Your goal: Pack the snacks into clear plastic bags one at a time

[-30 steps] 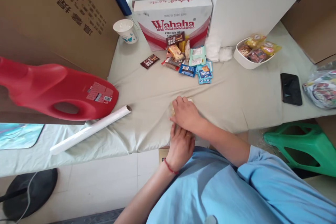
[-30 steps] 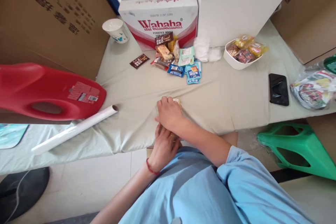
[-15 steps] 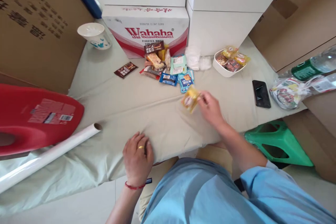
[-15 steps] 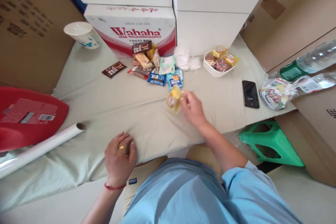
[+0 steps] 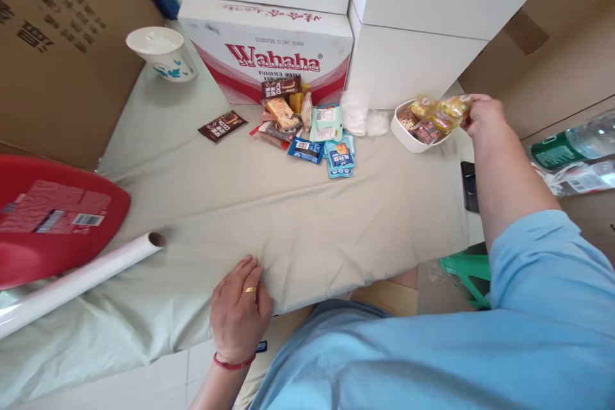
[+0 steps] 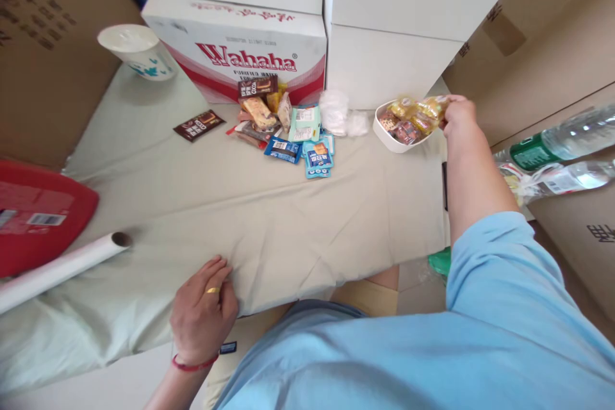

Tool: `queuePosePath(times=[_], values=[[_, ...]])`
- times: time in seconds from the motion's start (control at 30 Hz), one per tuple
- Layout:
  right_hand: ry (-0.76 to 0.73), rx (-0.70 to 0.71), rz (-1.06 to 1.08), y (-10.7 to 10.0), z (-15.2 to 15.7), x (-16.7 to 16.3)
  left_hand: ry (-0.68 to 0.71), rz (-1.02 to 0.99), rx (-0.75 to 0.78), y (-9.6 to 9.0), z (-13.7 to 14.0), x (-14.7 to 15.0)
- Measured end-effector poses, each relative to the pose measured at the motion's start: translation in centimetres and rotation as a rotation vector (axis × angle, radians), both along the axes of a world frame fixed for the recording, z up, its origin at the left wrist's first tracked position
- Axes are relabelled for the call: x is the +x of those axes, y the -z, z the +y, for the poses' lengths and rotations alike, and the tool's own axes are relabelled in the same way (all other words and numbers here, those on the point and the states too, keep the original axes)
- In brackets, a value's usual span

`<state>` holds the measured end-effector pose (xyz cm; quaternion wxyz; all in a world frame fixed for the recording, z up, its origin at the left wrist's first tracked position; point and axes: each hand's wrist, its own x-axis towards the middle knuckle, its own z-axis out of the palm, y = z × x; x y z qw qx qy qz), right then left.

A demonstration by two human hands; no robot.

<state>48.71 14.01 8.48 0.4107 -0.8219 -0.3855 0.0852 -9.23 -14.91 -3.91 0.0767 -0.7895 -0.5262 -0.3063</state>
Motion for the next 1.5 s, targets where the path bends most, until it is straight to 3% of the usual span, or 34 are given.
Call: queuePosePath(times=[0.07, 0.17, 0.27, 0.37, 0.53, 0.63, 0.73, 0.8, 0.87, 1.0, 1.17, 1.27, 1.37, 1.43, 1.5], values=[[-0.021, -0.127, -0.026, 1.1, 0.4, -0.7, -0.002, -0.004, -0.004, 0.1, 0.0, 0.0], [0.008, -0.202, -0.131, 2.1, 0.3, -2.1, -0.009, -0.020, -0.014, 0.3, -0.2, -0.2], [0.034, -0.354, -0.322, 2.1, 0.0, -2.6, -0.015, -0.030, -0.030, 0.6, -0.3, -0.3], [-0.019, -0.458, -0.359, 1.7, -0.1, -2.1, -0.021, -0.028, -0.033, 0.7, -0.3, -0.3], [0.024, -0.398, -0.335, 1.2, -1.1, -1.8, -0.020, -0.024, -0.011, 0.4, -0.3, 0.0], [0.114, -0.224, -0.499, 1.3, -3.1, -3.7, -0.017, -0.019, 0.000, 0.2, -0.2, 0.0], [-0.108, -0.122, -0.747, 2.6, -5.6, -6.9, -0.018, -0.021, 0.009, 0.2, -0.2, 0.1], [-0.313, -0.185, -0.840, 4.1, -6.8, -8.8, -0.021, -0.024, 0.014, 0.2, -0.2, 0.1], [-0.387, -0.249, -0.876, 5.7, -7.3, -9.8, -0.027, -0.028, 0.014, 0.2, -0.2, 0.2], [-0.329, -0.290, -0.811, 7.9, -6.6, -8.9, -0.040, -0.022, -0.003, 0.2, -0.2, 0.3], [-0.316, -0.264, -0.738, 7.5, -4.7, -8.3, -0.042, -0.028, -0.004, 0.2, -0.2, 0.3], [-0.344, -0.217, -0.741, 6.7, -4.0, -10.7, -0.038, -0.040, -0.012, 0.2, -0.3, 0.3], [-0.501, -0.190, -0.744, 6.7, -2.9, -13.8, -0.033, -0.042, -0.016, 0.3, -0.4, 0.2], [-0.603, -0.237, -0.718, 7.3, -1.8, -15.3, -0.037, -0.041, -0.014, 0.3, -0.4, 0.2], [-0.602, -0.319, -0.663, 8.2, -1.0, -16.1, -0.042, -0.045, -0.023, 0.4, -0.4, 0.3]])
